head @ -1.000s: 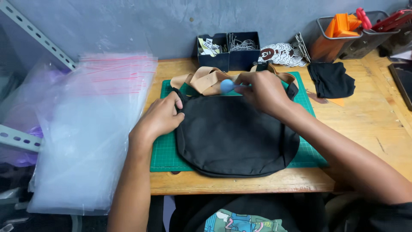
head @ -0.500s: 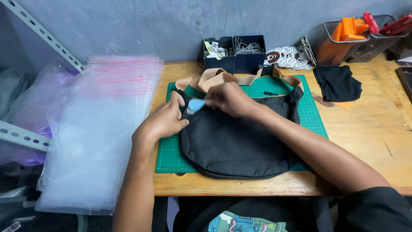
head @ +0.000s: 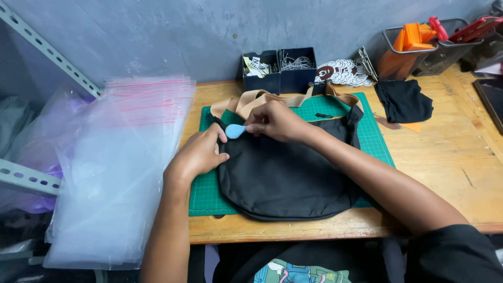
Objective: The person uses a light blue brush to clean the surface of a black shoulder bag. They then attach a cartoon bear keychain to the bag's strap and fold the strap neatly.
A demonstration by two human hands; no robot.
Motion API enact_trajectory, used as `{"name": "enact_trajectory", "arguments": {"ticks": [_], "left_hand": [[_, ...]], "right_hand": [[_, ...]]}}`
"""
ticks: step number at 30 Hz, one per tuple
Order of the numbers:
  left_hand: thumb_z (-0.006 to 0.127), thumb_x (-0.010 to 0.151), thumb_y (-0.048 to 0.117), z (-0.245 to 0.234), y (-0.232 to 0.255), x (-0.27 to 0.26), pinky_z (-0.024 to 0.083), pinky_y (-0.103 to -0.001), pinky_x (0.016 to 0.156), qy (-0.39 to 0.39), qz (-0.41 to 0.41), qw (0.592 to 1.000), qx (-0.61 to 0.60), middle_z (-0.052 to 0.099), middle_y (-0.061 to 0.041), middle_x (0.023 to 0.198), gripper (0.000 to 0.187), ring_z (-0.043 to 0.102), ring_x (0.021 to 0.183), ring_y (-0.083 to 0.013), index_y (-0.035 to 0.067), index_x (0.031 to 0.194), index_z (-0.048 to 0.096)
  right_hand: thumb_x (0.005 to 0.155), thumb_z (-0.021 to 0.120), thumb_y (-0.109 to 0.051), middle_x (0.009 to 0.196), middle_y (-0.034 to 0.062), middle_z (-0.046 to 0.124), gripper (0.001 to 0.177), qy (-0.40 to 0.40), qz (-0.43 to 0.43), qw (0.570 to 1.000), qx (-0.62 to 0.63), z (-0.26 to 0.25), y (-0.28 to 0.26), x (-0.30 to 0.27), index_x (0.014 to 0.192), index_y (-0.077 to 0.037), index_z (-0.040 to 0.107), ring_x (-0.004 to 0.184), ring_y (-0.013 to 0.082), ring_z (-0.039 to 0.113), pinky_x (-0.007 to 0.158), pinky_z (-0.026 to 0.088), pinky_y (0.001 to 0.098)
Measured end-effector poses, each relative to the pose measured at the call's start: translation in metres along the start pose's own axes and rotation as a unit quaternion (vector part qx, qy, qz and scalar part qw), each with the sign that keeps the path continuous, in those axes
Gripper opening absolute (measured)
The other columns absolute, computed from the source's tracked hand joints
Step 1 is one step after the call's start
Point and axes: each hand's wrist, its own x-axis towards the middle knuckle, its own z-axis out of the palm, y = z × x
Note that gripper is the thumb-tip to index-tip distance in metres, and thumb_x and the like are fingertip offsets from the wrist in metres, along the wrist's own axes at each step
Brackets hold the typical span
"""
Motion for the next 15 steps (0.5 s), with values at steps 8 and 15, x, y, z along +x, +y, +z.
{"name": "enact_trajectory", "arguments": {"ticks": [8,15], "left_hand": [[0.082,0.087,0.02,0.002,-0.001,0.007,0.061,-0.044,0.087,-0.003,-0.021,1.0,-0.005,0.078,-0.006,0.062,0.034,0.082,0.077,-0.03,0.014,0.118,0.069],[0.093,0.082,0.023,-0.011,0.055,-0.018,0.062,-0.054,0.09,0.04,0.083,0.994,-0.05,0.08,-0.015,0.079,0.055,0.081,0.092,-0.0418,0.009,0.133,0.078]], "right_hand": [[0.103,0.082,-0.028,0.081,0.0031,0.081,0.007,0.048,0.022,0.991,-0.124,-0.019,-0.001,-0.004,0.099,-0.023,0.085,0.081,0.0285,0.078,0.08,0.062,0.0435],[0.097,0.081,-0.022,0.08,0.006,0.086,0.009,-0.132,0.057,0.988,-0.046,-0.054,-0.034,-0.048,0.093,-0.014,0.084,0.082,0.0239,0.08,0.086,0.062,0.0433]]}}
